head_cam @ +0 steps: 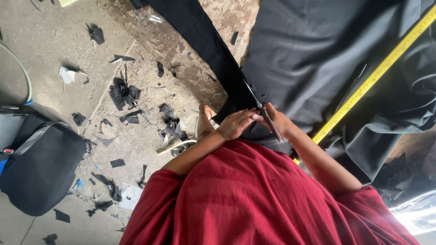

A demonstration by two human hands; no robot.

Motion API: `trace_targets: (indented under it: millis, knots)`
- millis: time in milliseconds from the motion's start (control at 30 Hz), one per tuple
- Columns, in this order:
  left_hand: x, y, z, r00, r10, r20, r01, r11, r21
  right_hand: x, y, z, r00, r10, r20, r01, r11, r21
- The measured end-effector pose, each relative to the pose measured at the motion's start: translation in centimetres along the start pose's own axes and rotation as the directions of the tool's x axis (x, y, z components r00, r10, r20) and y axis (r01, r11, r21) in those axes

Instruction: The person cuts a long strip from a large piece of black fabric using scissors. They then measure the fabric and a nearby seat with a yellow measuring tape.

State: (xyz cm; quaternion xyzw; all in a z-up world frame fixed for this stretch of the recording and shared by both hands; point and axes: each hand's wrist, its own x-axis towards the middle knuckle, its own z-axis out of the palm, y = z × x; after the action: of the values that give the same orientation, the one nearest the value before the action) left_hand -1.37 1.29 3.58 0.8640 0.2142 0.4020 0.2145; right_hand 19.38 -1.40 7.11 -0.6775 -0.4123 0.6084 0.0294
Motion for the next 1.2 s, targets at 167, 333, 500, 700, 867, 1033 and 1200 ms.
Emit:
trace_targets:
  millis: [167,333,500,700,867,1033,1200]
  knots:
    - [0.6,0.2,-0.7,1.0,0.0,-0.031,-0.001,0.999,-0.048,-2.0,-0.9,-0.5,0.997,0.045,0.07,-0.052,0.993,0.105]
    - [-0.9,-0.2,-0.2,1.0,0.028,-0.003,-0.028,0.997,-0.078,-1.5,-1.8,-0.3,0.997,0.035,0.07,-0.042,0.993,0.111]
    - [-1.0,-0.3,-0.3,1.0,0.023,0.017,-0.021,0.995,-0.094,-1.1,-2.7,0.0,0.999,0.024,0.031,-0.028,0.988,0.149]
    - [-1.3,-0.2,-0.4,0.999,0.012,0.051,-0.007,0.994,-0.112,-1.2,-2.2,0.7,0.999,-0.003,-0.035,0.008,0.989,0.149]
    - [-1.2,-0.1,-0.6,0.998,0.033,0.056,-0.027,0.994,-0.104,-2.2,-2.8,0.8,0.996,0.0,-0.094,0.019,0.978,0.207]
    - [-1.2,0.1,-0.6,0.998,0.038,0.059,-0.033,0.995,-0.089,-0.5,-2.4,0.8,0.998,-0.006,-0.066,0.015,0.992,0.128]
    - [-1.2,0.4,-0.8,0.995,0.058,0.078,-0.053,0.997,-0.061,1.2,-2.9,0.5,0.999,-0.014,-0.041,0.015,1.0,0.013]
